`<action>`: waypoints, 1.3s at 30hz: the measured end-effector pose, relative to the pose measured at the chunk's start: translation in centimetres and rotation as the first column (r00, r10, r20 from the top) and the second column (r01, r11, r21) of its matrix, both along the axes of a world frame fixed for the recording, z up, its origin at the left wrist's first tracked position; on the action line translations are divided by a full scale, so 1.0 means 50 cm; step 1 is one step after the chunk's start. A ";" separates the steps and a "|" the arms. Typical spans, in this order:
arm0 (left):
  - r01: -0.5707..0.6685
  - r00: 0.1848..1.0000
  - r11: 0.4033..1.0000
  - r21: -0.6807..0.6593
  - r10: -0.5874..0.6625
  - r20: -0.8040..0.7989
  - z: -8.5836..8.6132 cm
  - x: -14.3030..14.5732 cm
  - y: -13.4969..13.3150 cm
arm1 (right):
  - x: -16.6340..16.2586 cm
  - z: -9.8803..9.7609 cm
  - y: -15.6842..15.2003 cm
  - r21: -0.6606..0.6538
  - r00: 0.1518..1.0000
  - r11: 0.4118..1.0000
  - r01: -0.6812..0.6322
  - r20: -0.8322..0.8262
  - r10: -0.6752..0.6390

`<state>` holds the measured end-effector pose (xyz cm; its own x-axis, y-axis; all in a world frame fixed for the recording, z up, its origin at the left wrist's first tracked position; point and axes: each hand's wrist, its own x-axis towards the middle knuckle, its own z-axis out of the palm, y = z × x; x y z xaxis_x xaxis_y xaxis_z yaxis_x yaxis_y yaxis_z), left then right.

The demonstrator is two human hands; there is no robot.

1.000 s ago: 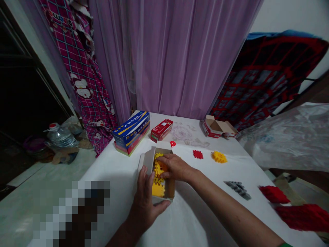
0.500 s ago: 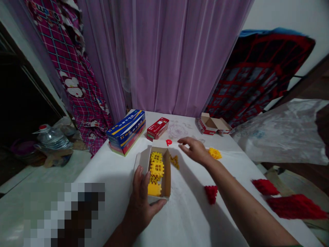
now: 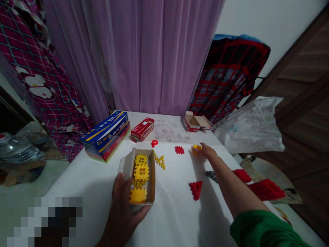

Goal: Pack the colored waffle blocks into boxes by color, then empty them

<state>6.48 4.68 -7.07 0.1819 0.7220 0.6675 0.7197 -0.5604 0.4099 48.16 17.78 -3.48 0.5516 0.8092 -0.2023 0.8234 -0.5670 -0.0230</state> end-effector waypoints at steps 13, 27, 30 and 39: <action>0.021 1.000 0.998 -0.059 -0.021 0.003 0.010 -0.001 -0.007 | -0.030 0.003 -0.015 0.039 0.997 0.997 -0.065 -0.032 0.066; 0.044 0.998 0.995 -0.090 -0.040 0.048 0.014 0.004 -0.008 | -0.472 0.166 -0.181 0.332 0.347 0.517 -0.789 -0.453 0.821; 0.046 0.998 0.994 -0.097 -0.040 0.058 0.013 0.004 -0.009 | -0.495 0.149 -0.176 0.290 0.339 0.455 -0.842 -0.372 0.864; 0.055 0.997 0.994 -0.093 -0.049 0.063 0.015 0.006 -0.009 | -0.479 0.160 -0.164 0.275 0.410 0.515 -0.812 -0.359 0.838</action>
<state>6.78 4.25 -6.32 0.1820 0.7728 0.6080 0.6626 -0.5532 0.5049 24.20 9.56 4.54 -0.5148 0.8430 -0.1561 0.7886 0.3942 -0.4720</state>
